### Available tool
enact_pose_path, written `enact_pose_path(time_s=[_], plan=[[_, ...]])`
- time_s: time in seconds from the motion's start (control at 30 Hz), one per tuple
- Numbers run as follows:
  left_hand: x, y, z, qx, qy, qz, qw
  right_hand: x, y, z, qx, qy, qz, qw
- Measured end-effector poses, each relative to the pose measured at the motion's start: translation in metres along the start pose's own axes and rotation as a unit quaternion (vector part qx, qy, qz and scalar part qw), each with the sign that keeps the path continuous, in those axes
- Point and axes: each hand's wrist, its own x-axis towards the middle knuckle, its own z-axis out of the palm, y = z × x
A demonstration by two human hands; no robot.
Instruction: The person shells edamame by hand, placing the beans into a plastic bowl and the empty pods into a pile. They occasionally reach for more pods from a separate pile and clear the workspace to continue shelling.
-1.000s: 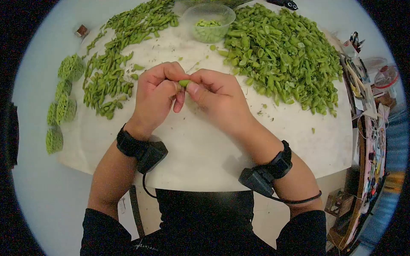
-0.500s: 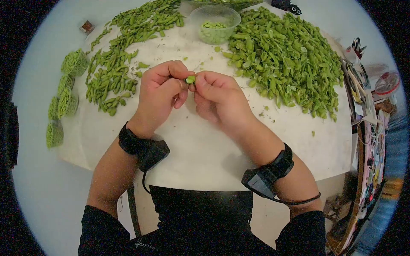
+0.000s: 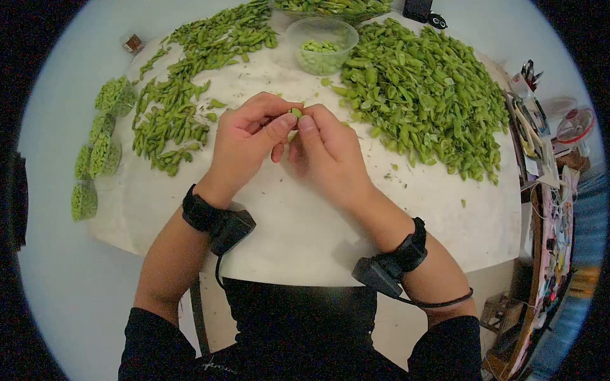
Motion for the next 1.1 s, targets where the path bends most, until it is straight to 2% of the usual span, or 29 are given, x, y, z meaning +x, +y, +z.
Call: enact_pose_path(time_s=[0.3, 0.6, 0.7, 0.8, 0.9, 1.0, 1.1], plan=[[-0.004, 0.001, 0.004, -0.028, 0.013, -0.005, 1.000, -0.001, -0.003, 0.004, 0.072, -0.001, 0.049, 0.996], [-0.008, 0.010, 0.016, 0.060, 0.112, -0.025, 0.992, 0.001, -0.003, 0.004, 0.101, -0.014, 0.079, 0.992], [-0.006, 0.002, 0.014, 0.174, 0.129, 0.064, 0.974, 0.002, 0.006, 0.002, 0.142, -0.016, 0.057, 0.988], [-0.006, 0.009, 0.015, 0.270, 0.115, 0.134, 0.946, 0.003, 0.001, 0.004, 0.064, 0.012, 0.031, 0.997], [-0.005, 0.010, 0.013, 0.269, 0.087, 0.161, 0.945, 0.006, 0.003, -0.002, -0.069, 0.052, -0.026, 0.996], [-0.006, 0.002, 0.013, 0.194, 0.092, 0.102, 0.971, 0.005, 0.004, -0.001, -0.100, 0.065, -0.028, 0.992], [-0.007, 0.002, 0.014, 0.188, 0.116, 0.077, 0.972, 0.005, 0.003, 0.004, -0.146, 0.084, -0.052, 0.984]])
